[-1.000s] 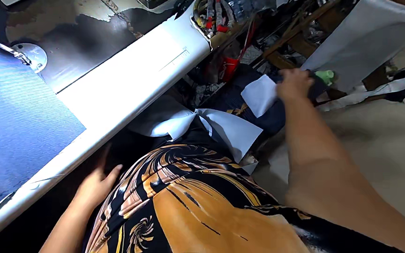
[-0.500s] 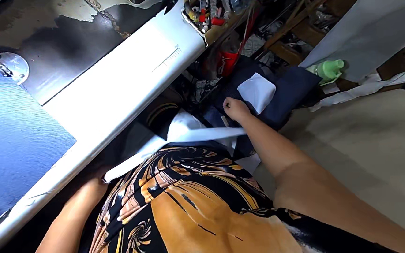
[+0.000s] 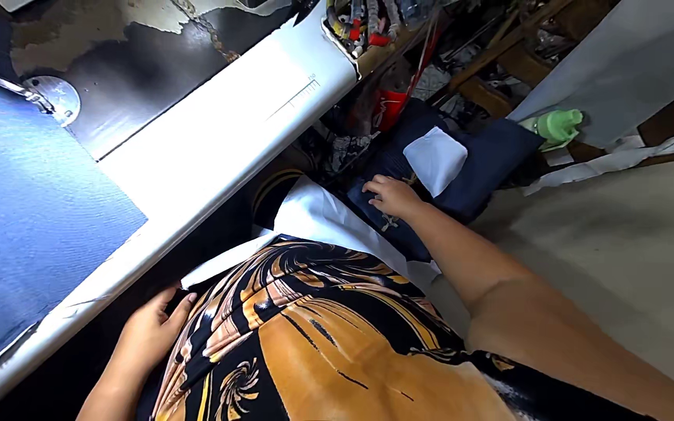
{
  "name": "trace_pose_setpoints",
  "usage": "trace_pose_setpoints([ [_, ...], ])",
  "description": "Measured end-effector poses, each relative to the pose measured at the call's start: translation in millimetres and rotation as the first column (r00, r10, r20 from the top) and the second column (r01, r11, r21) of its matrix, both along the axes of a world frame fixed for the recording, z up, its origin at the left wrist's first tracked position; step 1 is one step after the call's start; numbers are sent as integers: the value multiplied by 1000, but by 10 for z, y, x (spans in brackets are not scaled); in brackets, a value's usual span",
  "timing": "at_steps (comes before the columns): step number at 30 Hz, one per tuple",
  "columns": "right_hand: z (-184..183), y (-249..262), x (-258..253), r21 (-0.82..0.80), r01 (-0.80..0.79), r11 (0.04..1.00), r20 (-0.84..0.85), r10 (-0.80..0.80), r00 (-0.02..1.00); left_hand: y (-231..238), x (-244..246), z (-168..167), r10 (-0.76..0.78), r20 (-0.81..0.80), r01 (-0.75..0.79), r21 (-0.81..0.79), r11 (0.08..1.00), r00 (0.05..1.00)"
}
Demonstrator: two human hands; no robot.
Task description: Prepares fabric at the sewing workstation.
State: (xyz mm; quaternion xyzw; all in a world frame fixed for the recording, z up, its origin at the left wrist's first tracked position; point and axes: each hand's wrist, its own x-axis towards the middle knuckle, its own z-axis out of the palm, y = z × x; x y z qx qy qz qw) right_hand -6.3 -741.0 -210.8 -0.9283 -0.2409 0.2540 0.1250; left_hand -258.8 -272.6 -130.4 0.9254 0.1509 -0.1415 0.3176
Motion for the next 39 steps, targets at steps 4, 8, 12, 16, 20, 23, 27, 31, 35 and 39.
trace_pose_setpoints([
  [4,32,65,30,-50,-52,997,0,52,999,1,-16,36,-63,81,69,-82,994,995],
  [8,63,113,21,-75,-103,992,55,107,993,-36,-54,69,-55,148,76,-144,987,987],
  [12,69,168,2,-109,-161,981,66,168,983,-60,-77,127,-61,221,110,-215,970,973],
  [16,116,227,10,-131,-146,980,55,155,986,-85,-107,208,-62,271,131,-243,961,960],
  [20,126,258,25,-152,-162,975,50,172,984,-95,-115,264,-33,308,136,-320,938,951],
  [23,122,254,27,-190,-195,962,74,212,974,-109,-97,313,-34,326,142,-312,939,945],
  [27,180,229,-3,-189,-179,965,61,194,979,-100,-63,398,-72,358,176,-266,948,931],
  [31,240,94,69,-128,-101,987,34,106,994,-54,9,530,-107,411,221,-241,945,905],
  [35,743,417,241,345,-63,936,120,22,992,-56,180,689,-98,482,256,-275,927,871],
  [39,1565,1725,-67,700,-311,643,161,281,946,-298,559,964,-47,502,254,-351,902,863],
])
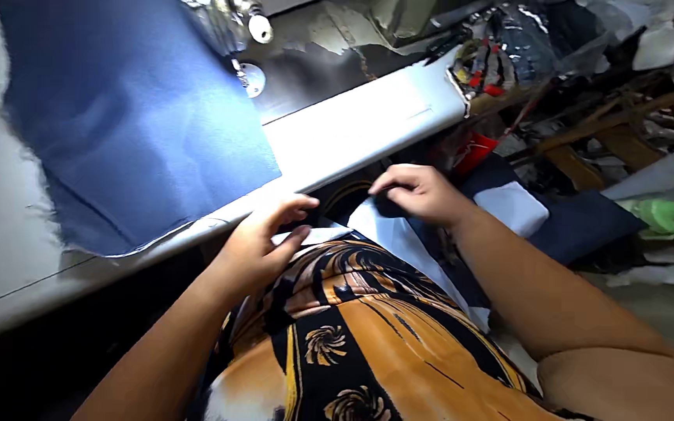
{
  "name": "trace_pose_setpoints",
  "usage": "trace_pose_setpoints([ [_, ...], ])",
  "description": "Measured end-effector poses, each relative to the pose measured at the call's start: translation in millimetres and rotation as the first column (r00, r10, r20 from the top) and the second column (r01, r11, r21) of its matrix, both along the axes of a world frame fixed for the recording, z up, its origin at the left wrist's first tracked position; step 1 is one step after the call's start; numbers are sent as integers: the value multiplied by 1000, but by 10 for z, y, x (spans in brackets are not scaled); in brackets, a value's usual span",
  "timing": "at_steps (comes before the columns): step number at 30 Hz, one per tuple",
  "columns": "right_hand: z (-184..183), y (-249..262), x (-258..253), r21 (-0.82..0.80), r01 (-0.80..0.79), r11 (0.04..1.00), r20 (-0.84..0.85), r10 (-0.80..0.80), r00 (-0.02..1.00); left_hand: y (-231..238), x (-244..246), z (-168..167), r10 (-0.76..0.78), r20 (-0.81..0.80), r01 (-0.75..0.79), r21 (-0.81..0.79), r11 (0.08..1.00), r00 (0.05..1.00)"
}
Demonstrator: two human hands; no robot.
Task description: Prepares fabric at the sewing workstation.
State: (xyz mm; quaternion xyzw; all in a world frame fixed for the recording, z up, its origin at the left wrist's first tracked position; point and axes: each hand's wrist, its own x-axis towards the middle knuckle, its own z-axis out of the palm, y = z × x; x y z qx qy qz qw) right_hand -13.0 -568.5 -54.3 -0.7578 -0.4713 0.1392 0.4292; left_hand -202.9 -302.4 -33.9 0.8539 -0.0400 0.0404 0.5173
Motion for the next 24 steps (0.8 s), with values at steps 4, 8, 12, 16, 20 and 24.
trace_pose_setpoints([
  [4,252,1028,-334,158,-122,980,84,110,990,-80,210,157,152,73,-154,20,988,986],
  [8,243,1419,-462,340,-149,928,-152,211,966,132,50,174,317,280,-295,-119,948,906],
  [12,-84,1426,-627,325,-175,929,-414,306,857,532,-125,279,503,331,-522,-35,852,799],
  [16,-61,1353,-494,343,-194,919,-391,327,860,875,11,419,540,326,-607,151,780,775],
  [20,109,1402,-194,260,-248,933,-141,290,947,1217,629,527,509,355,-612,310,727,784],
  [24,-31,1505,-70,109,-193,975,264,159,951,1397,1263,432,502,196,-529,480,700,842],
])
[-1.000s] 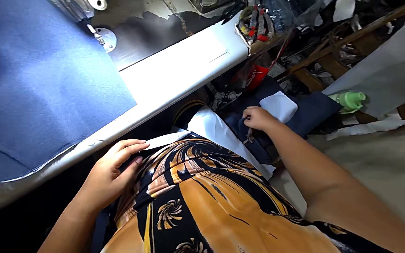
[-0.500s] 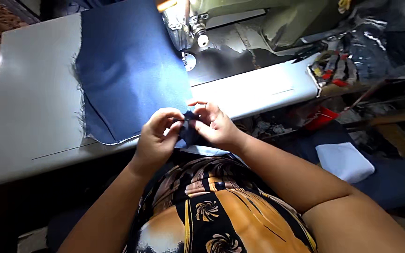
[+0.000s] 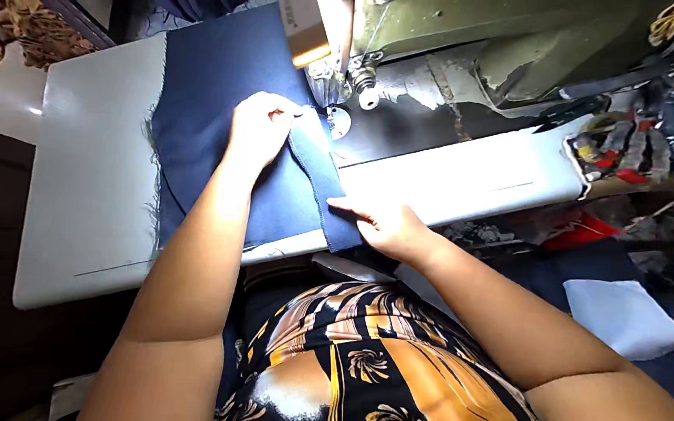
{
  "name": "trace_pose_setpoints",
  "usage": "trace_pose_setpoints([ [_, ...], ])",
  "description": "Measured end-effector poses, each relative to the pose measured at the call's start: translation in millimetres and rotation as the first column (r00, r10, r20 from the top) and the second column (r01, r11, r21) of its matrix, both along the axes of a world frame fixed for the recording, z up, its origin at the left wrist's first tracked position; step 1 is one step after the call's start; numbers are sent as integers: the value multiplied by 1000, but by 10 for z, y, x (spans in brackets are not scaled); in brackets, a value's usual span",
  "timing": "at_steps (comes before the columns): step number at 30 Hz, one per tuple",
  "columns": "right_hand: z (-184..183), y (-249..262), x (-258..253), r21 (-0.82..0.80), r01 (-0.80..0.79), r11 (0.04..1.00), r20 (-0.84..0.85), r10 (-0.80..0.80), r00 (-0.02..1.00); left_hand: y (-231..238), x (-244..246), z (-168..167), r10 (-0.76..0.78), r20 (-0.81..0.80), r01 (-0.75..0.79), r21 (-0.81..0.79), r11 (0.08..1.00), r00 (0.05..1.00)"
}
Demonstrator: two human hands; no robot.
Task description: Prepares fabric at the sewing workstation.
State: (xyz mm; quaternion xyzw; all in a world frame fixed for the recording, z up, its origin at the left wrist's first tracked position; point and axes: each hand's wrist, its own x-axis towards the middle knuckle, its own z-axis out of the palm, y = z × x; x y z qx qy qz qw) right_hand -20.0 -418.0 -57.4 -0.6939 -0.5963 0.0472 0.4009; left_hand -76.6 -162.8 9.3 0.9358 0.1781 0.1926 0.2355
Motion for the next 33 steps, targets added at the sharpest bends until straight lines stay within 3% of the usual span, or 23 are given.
trace_pose_setpoints([
  [7,-195,43,-72,60,45,997,217,-57,974,38,309,-302,-17,-130,19,20,1000,991],
  [18,-190,85,-38,81,-41,996,241,20,970,28,311,-595,-75,79,66,116,991,994],
  [33,-204,65,-43,87,-44,995,232,22,973,-21,319,-604,-51,52,43,147,988,997],
])
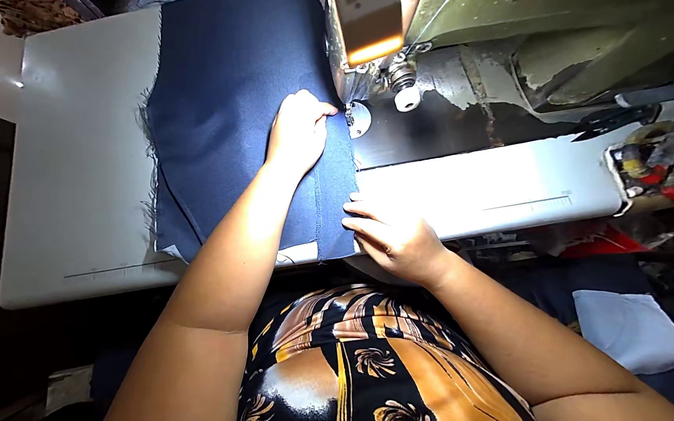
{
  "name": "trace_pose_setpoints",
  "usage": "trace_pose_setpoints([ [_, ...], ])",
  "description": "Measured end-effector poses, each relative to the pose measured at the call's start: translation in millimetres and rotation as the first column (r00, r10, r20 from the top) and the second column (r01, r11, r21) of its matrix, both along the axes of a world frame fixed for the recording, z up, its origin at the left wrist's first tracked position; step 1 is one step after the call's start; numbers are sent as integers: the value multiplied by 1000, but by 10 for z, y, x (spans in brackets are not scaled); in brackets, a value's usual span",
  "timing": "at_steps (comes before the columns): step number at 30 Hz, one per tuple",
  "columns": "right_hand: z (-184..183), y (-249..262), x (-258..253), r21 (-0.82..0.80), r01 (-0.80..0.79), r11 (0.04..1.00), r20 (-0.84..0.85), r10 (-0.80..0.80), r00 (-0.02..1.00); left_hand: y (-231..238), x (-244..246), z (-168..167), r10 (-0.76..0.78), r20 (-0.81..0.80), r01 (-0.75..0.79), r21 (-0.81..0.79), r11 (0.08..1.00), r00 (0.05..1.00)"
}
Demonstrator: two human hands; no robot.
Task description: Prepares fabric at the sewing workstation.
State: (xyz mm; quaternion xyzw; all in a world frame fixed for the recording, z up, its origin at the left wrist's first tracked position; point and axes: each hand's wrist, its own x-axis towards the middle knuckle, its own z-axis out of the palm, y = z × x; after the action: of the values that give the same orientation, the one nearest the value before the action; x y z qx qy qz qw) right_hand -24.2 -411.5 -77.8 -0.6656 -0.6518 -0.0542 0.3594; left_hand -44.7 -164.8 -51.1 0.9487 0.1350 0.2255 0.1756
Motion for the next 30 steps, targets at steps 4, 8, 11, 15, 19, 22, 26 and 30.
trace_pose_setpoints([
  [4,-3,-4,9,11,-5,1000,-5,5,1000,-4,1,-2,4,-5,-4,8,1000,1000],
  [8,2,-4,16,9,-8,1000,-15,9,1000,-8,4,3,13,-15,-13,-1,1000,1000],
  [11,-1,-2,20,-5,-9,1000,-23,9,1000,-38,11,33,40,-65,-39,18,999,997],
  [15,20,7,20,-12,-6,1000,-36,6,999,-159,-17,118,98,-221,-59,174,983,970],
  [19,73,-71,6,-58,-8,998,-35,6,999,-395,-182,133,91,-431,-31,145,989,898],
  [22,80,-216,-28,-90,-5,996,-34,2,999,-564,-293,42,80,-436,-49,83,995,896],
  [26,3,-319,-68,-64,3,998,-90,-9,996,-658,-315,21,64,-413,-47,50,998,908],
  [30,-6,-303,-67,-55,14,998,-102,-20,995,-635,-300,13,64,-401,-47,53,997,914],
])
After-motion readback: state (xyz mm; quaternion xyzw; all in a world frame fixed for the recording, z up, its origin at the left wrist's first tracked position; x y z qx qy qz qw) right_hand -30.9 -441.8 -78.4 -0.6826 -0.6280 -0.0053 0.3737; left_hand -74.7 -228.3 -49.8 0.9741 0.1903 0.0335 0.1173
